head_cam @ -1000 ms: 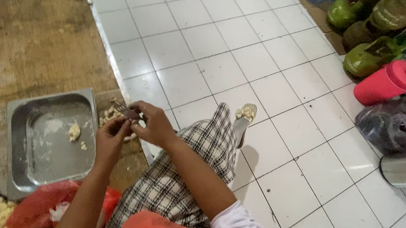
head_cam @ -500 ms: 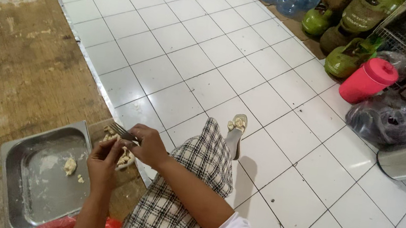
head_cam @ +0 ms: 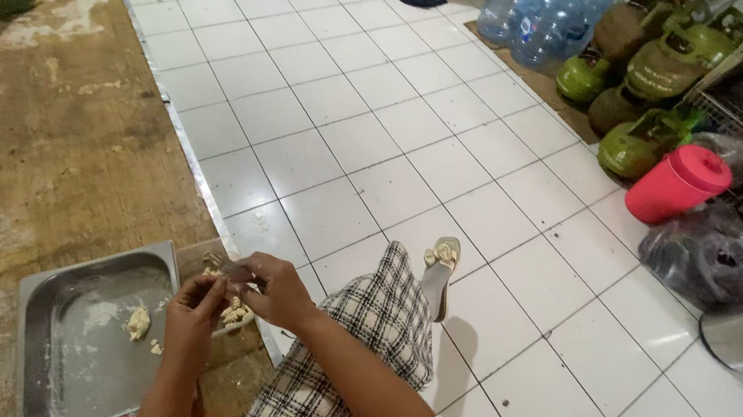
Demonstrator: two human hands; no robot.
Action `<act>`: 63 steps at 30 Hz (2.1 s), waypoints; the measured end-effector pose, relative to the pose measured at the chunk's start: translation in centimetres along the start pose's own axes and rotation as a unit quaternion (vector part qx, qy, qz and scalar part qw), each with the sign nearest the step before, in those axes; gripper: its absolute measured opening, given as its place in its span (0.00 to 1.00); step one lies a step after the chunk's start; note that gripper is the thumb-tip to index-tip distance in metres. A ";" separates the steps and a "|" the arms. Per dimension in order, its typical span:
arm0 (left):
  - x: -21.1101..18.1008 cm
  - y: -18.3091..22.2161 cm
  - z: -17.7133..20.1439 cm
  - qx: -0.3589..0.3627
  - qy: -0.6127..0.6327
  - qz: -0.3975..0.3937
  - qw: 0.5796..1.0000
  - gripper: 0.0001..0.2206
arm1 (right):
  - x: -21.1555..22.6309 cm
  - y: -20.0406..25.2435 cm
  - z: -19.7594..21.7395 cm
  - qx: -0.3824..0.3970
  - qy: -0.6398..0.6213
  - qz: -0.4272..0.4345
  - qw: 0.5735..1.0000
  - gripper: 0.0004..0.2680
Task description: The person sits on the floor and uses a fork to peel the skin off cashew nuts one by one. The peeled nuts are placed into a small plastic container, while the skins are discarded into a metal tray.
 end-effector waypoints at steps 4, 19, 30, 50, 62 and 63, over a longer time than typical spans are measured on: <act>0.5 -1.0 1.1 0.011 -0.034 0.002 0.999 0.04 | -0.8 -0.1 -0.9 0.050 -0.001 -0.035 0.998 0.07; -3.1 1.8 -2.2 0.014 -0.040 -0.056 0.997 0.13 | -2.3 0.2 -1.0 0.060 0.002 -0.118 0.991 0.10; -4.8 2.1 -3.6 0.030 -0.120 -0.114 0.986 0.11 | -2.9 0.3 -0.7 0.048 -0.008 -0.106 0.993 0.10; -8.1 0.2 -5.0 0.065 -0.274 -0.159 0.946 0.14 | -5.9 0.4 -0.6 0.002 -0.113 -0.110 0.987 0.12; -12.2 0.2 -10.2 0.127 -0.293 -0.181 0.930 0.11 | -4.6 0.7 0.1 0.028 -0.207 -0.146 0.967 0.11; -12.4 0.3 -10.3 0.121 -0.300 -0.183 0.928 0.11 | -4.6 0.5 0.1 0.029 -0.212 -0.148 0.966 0.11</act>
Point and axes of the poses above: each hand's wrist, its own y-axis away from the middle knuckle, its own z-axis out of the back of the hand, x = y × z, the point moved 7 cm from there along -y, towards the middle knuckle, and after that the axes turned 7 degrees about y, right-handed, at the moved point
